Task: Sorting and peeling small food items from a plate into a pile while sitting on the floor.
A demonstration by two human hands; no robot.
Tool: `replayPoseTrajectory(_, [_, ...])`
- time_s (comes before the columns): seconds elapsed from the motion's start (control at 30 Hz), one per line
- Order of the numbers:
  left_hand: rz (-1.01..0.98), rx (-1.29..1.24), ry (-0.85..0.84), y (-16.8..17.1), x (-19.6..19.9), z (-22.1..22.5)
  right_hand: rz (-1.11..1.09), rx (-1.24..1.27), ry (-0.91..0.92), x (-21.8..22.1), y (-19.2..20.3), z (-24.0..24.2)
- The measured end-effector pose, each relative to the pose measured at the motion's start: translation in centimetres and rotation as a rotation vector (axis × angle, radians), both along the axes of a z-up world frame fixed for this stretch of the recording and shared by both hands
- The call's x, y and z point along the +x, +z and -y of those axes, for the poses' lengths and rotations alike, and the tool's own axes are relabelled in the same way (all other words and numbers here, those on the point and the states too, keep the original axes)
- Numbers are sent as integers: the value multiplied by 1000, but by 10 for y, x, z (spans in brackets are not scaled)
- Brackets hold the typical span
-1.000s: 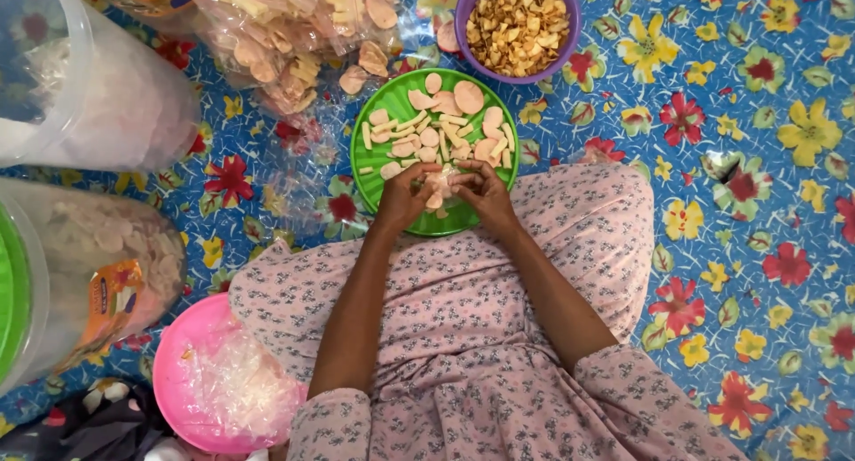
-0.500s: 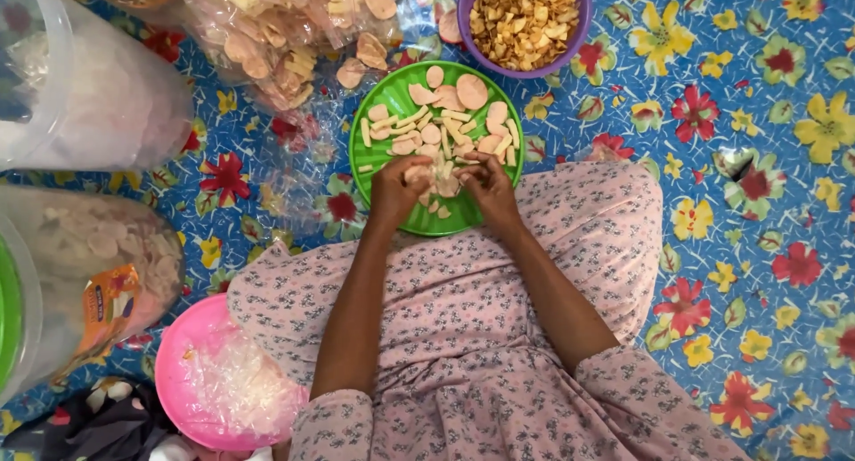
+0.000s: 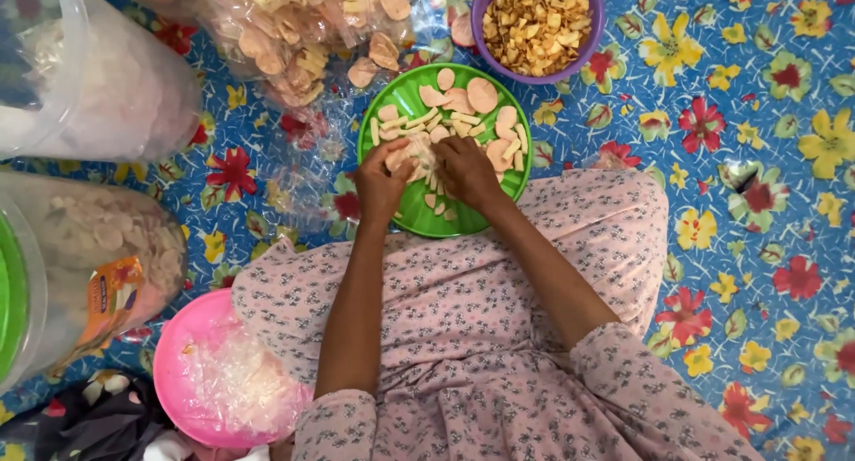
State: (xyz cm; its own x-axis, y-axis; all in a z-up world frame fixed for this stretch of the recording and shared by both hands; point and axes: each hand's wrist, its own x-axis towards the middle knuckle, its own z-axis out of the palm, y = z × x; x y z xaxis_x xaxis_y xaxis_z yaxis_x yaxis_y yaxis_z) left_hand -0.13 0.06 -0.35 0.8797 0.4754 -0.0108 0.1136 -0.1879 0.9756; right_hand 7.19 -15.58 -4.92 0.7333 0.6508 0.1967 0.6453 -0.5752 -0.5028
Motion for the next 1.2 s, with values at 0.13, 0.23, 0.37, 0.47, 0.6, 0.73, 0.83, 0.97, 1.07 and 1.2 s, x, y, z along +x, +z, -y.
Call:
replayPoseTrajectory(0.13, [2, 5, -11, -9, 2, -1, 123, -22, -29, 1, -7, -2])
replayPoseTrajectory(0.23, [-22, 25, -22, -11, 2, 0, 186, 10, -30, 1, -6, 0])
replayPoseTrajectory(0.37, [-40, 27, -22, -6, 0, 1, 227, 44, -79, -4, 2, 9])
replayPoseTrajectory(0.47, [-49, 27, -46, -3, 0, 2, 128, 104, -116, -10, 7, 18])
replayPoseTrajectory(0.6, [-57, 27, -127, -13, -2, 2, -155, 368, -212, -21, -4, 33])
replayPoseTrajectory(0.73, [-46, 71, -229, -2, -7, 11, -343, 511, -345, -43, 5, 41])
replayPoseTrajectory(0.83, [-8, 119, -339, -4, -8, 15, -459, 594, -433, -49, 7, 42])
replayPoseTrajectory(0.97, [4, 120, -396, -8, -10, 18, -564, 646, -479, -57, 10, 43])
replayPoseTrajectory(1.07, [11, 135, -432, -8, -11, 17, -581, 650, -486, -57, 9, 42])
replayPoseTrajectory(1.2, [35, 200, -453, 2, -13, 15, -639, 698, -516, -61, 15, 40])
